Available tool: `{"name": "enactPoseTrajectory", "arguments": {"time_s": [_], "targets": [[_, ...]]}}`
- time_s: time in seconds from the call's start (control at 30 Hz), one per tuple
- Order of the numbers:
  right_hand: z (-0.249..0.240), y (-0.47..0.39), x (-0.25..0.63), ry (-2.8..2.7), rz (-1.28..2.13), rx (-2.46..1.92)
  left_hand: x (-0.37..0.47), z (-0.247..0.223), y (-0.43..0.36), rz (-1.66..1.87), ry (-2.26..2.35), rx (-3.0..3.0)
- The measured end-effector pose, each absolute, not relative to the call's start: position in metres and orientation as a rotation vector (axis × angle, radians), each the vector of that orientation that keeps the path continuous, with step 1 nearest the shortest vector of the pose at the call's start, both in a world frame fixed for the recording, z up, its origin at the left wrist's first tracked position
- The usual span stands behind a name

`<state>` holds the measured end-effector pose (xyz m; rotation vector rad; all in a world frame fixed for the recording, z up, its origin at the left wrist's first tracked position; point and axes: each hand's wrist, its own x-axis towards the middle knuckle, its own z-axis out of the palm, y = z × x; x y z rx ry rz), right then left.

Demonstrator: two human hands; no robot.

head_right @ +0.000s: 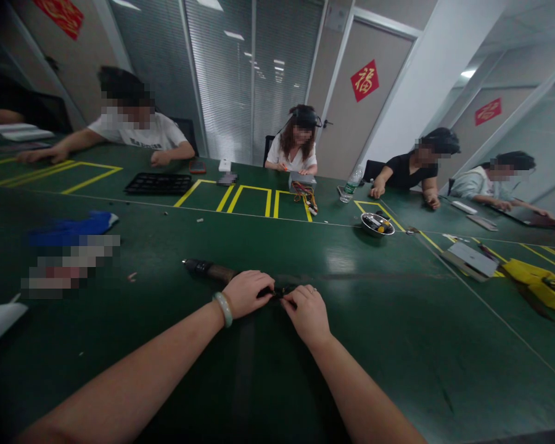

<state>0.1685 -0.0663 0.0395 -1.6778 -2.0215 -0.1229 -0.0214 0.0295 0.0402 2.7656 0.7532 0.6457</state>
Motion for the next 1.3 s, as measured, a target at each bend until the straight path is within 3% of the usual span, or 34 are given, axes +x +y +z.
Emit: {"name": "enactPoseTrajectory", "arguments": {"time_s": [1.3], "targets": [[0.035,-0.071,0.155,-1.909,-0.239,-1.717,-0.022,0.046,0.027,0.646,0.77,2.753]]}}
